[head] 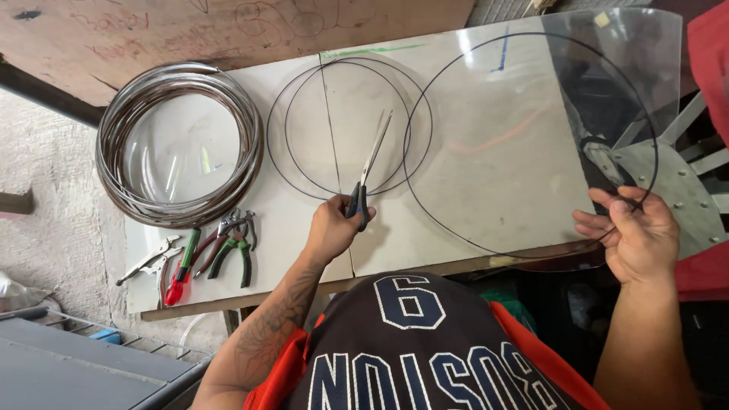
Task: Assembling face shields by shaping wire frames and trimming plastic visors
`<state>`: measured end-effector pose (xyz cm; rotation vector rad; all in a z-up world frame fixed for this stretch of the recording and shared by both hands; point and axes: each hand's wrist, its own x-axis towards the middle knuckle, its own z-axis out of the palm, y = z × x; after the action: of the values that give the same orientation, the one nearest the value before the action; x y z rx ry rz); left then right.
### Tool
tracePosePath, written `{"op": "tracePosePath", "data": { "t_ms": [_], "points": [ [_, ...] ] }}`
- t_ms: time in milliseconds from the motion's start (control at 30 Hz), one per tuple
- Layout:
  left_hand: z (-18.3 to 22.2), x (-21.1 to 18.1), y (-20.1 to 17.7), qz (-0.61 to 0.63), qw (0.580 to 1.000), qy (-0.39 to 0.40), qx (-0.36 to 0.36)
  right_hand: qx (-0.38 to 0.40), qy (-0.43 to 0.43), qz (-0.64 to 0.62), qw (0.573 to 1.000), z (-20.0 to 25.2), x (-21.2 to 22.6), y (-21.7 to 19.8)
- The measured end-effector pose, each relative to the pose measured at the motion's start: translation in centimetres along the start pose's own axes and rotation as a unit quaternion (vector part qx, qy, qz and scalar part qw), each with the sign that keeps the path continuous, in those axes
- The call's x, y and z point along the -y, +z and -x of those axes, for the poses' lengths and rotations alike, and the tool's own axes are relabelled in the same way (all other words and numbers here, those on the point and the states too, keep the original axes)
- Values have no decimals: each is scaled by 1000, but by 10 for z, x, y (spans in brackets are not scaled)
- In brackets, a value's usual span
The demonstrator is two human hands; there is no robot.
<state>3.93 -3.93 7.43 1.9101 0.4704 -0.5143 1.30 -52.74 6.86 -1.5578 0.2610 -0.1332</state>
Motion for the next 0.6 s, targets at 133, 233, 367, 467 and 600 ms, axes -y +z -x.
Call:
{"op": "tracePosePath", "data": {
  "t_ms": [133,233,367,467,600],
  "points": [
    [0,-1,-1,16,1000,1,1,3,-1,5,1000,4,6,10],
    [0,1,-3,22,1000,-11,-1,1,6,-6,1000,6,6,16],
    [-1,3,-5,21,1000,-8,-10,18,13,-20,1000,6,7,19],
    [-1,6,-6,26,1000,-3,-10,27,13,-29,999,5,3,17],
    [-1,8,-8,36,999,-10,-9,33,13,-40,999,3,2,15]
  ]
}}
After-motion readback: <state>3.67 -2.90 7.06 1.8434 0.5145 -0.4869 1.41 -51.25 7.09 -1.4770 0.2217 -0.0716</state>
